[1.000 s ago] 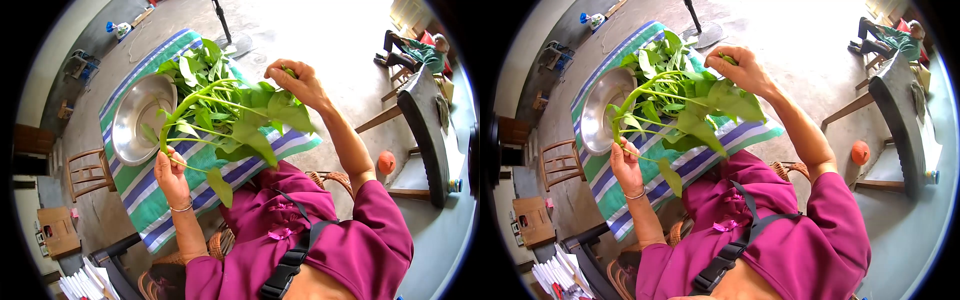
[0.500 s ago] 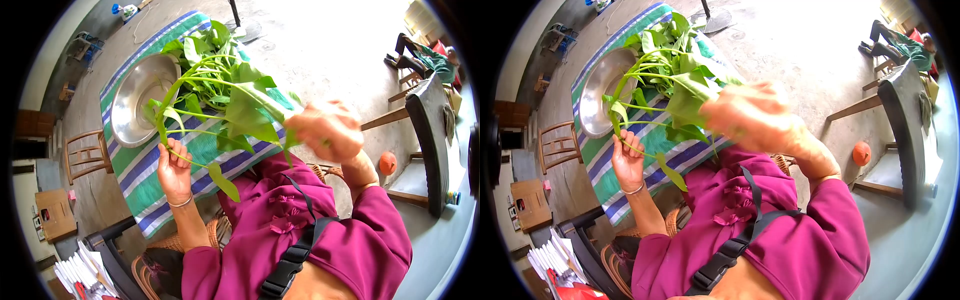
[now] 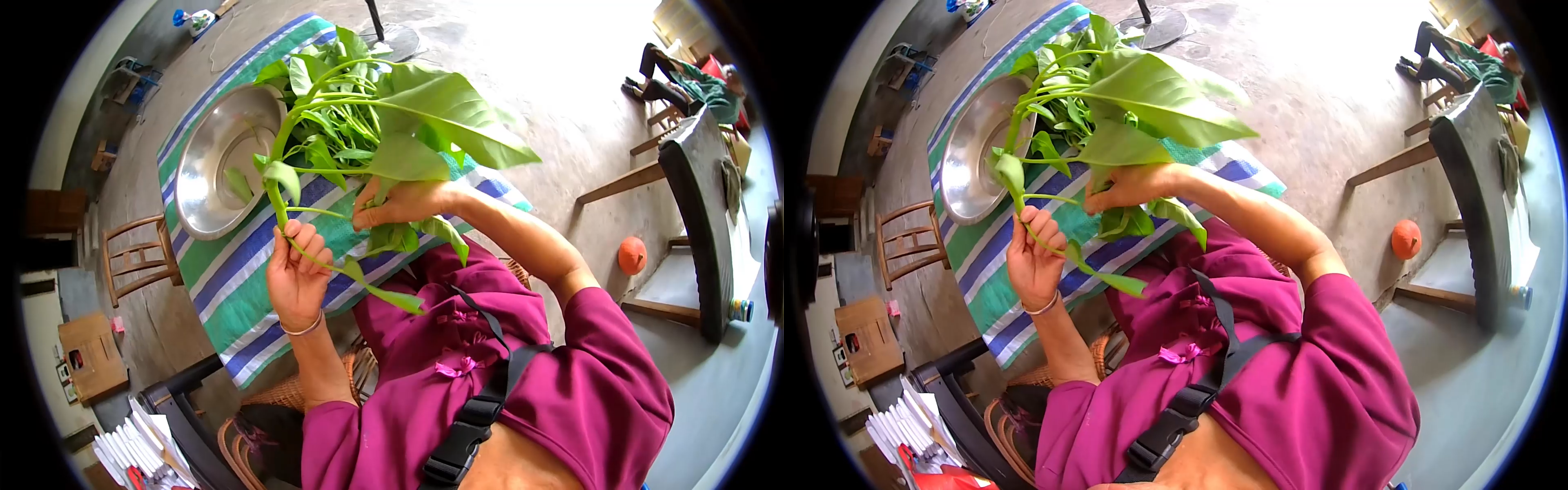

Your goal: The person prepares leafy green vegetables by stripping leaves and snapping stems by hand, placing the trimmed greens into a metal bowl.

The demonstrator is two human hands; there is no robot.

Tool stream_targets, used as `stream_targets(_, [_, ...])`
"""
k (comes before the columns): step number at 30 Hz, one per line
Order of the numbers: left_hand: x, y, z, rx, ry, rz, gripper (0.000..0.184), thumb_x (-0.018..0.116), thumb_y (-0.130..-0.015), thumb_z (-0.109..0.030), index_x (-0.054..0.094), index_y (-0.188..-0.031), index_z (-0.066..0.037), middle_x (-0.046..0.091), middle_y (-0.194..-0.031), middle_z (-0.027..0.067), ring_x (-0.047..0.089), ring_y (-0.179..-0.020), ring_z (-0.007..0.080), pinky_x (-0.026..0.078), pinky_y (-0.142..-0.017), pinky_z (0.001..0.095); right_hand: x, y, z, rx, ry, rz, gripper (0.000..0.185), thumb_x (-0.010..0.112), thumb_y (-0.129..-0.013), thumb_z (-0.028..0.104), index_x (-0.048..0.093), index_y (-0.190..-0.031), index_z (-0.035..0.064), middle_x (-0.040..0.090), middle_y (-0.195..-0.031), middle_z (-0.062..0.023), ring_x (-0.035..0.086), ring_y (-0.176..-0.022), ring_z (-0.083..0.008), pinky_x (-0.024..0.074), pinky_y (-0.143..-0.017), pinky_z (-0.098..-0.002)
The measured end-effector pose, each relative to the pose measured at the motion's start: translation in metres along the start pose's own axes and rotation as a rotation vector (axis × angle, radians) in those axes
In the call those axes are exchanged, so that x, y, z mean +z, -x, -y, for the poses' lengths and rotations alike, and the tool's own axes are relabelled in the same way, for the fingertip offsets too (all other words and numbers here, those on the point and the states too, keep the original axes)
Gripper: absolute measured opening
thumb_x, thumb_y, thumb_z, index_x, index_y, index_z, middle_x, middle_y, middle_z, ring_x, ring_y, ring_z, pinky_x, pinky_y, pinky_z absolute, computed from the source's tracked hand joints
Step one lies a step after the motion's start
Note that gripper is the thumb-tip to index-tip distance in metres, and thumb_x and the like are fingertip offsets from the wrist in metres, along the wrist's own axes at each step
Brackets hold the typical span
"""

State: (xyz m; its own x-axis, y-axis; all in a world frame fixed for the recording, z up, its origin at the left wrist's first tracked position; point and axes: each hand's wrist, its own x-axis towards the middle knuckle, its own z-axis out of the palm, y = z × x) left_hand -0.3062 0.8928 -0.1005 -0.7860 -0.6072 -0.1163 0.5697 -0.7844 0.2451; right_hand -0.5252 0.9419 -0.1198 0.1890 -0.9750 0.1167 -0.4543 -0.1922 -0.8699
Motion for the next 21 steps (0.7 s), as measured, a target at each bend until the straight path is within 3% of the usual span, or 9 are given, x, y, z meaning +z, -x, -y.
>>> stream_targets(4, [-0.005,-0.007,0.006,-0.093,0.331,0.020,0.019,0.038,-0.097,-0.021,0.044,-0.087,-0.005,0.028,-0.065,-0.0018,0.028,-0.053,0.0082,0.026,-0.052,0.0229,0.000,0.006,0.000,0.087,-0.406,0.235,0.029,0.064,-0.082,0.035,0.068,-0.090,0.0077,0.063,-0.071,-0.0020,0.054,-0.063,-0.0090,0.0424,-0.056,-0.0246])
stream_targets(6, [-0.010,-0.013,0.012,-0.126,0.372,-0.001,0.016,0.038,-0.096,-0.017,0.044,-0.087,-0.005,0.029,-0.062,-0.0018,0.029,-0.050,0.0083,0.027,-0.050,0.0227,0.006,0.006,-0.012,0.272,-0.967,0.336,0.022,0.065,-0.082,0.027,0.068,-0.084,0.0044,0.053,-0.057,0.0047,0.043,-0.047,-0.0034,0.0331,-0.044,-0.0197])
stream_targets(7, [-0.016,-0.016,0.015,-0.166,0.441,0.031,0.014,0.038,-0.095,-0.015,0.044,-0.087,-0.005,0.030,-0.061,-0.0018,0.030,-0.049,0.0084,0.028,-0.048,0.0228,0.018,0.008,-0.010,0.244,-1.195,0.236,0.022,0.064,-0.083,0.024,0.066,-0.079,0.0024,0.045,-0.051,0.0058,0.032,-0.042,-0.0012,0.0238,-0.040,-0.0193])
stream_targets(10, [-0.014,-0.021,0.028,-0.197,0.508,0.028,0.011,0.039,-0.094,-0.013,0.044,-0.086,-0.006,0.032,-0.058,-0.0017,0.032,-0.046,0.0088,0.029,-0.045,0.0235,0.021,0.019,-0.008,0.171,-1.418,0.230,0.023,0.059,-0.087,0.022,0.060,-0.071,0.0062,0.036,-0.051,0.0072,0.030,-0.045,-0.0025,0.0243,-0.041,-0.0201])
stream_targets(11, [-0.012,-0.022,0.032,-0.203,0.538,0.014,0.012,0.039,-0.094,-0.014,0.044,-0.086,-0.006,0.032,-0.058,-0.0017,0.032,-0.047,0.0089,0.029,-0.045,0.0236,0.027,0.022,-0.010,0.159,-1.451,0.182,0.029,0.061,-0.085,0.025,0.059,-0.084,-0.0033,0.035,-0.050,0.0082,0.028,-0.043,-0.0005,0.0210,-0.040,-0.0171])
stream_targets(12, [-0.012,-0.023,0.036,-0.208,0.568,0.000,0.013,0.040,-0.094,-0.015,0.044,-0.086,-0.006,0.033,-0.059,-0.0017,0.033,-0.047,0.0089,0.029,-0.045,0.0237,0.030,0.025,-0.007,0.164,-1.547,0.168,0.028,0.060,-0.086,0.025,0.058,-0.086,-0.0031,0.034,-0.051,0.0086,0.028,-0.043,-0.0006,0.0216,-0.040,-0.0170])
stream_targets(14, [-0.015,-0.026,0.042,-0.219,0.613,-0.001,0.013,0.039,-0.094,-0.016,0.044,-0.086,-0.007,0.033,-0.059,-0.0017,0.033,-0.048,0.0093,0.029,-0.046,0.0238,0.037,0.028,-0.011,0.098,-1.735,0.178,0.023,0.056,-0.089,0.022,0.055,-0.071,0.0083,0.035,-0.053,0.0079,0.032,-0.045,-0.0036,0.0264,-0.043,-0.0198])
stream_targets(19, [-0.025,-0.030,0.045,-0.077,0.659,-0.262,0.015,0.038,-0.094,-0.016,0.044,-0.084,-0.007,0.032,-0.058,-0.0019,0.032,-0.048,0.0090,0.028,-0.045,0.0236,0.039,0.036,-0.009,0.117,-1.793,0.050,0.021,0.059,-0.086,0.023,0.056,-0.080,0.0036,0.034,-0.054,0.0089,0.031,-0.045,-0.0025,0.0260,-0.042,-0.0183])
stream_targets(21, [-0.010,-0.030,0.041,-0.226,0.585,-0.003,0.016,0.037,-0.094,-0.015,0.044,-0.082,-0.007,0.031,-0.056,-0.0020,0.032,-0.046,0.0084,0.028,-0.044,0.0237,0.036,0.039,-0.008,0.161,-1.692,0.027,0.027,0.063,-0.082,0.026,0.057,-0.086,0.0002,0.032,-0.052,0.0094,0.028,-0.045,-0.0010,0.0221,-0.042,-0.0175])
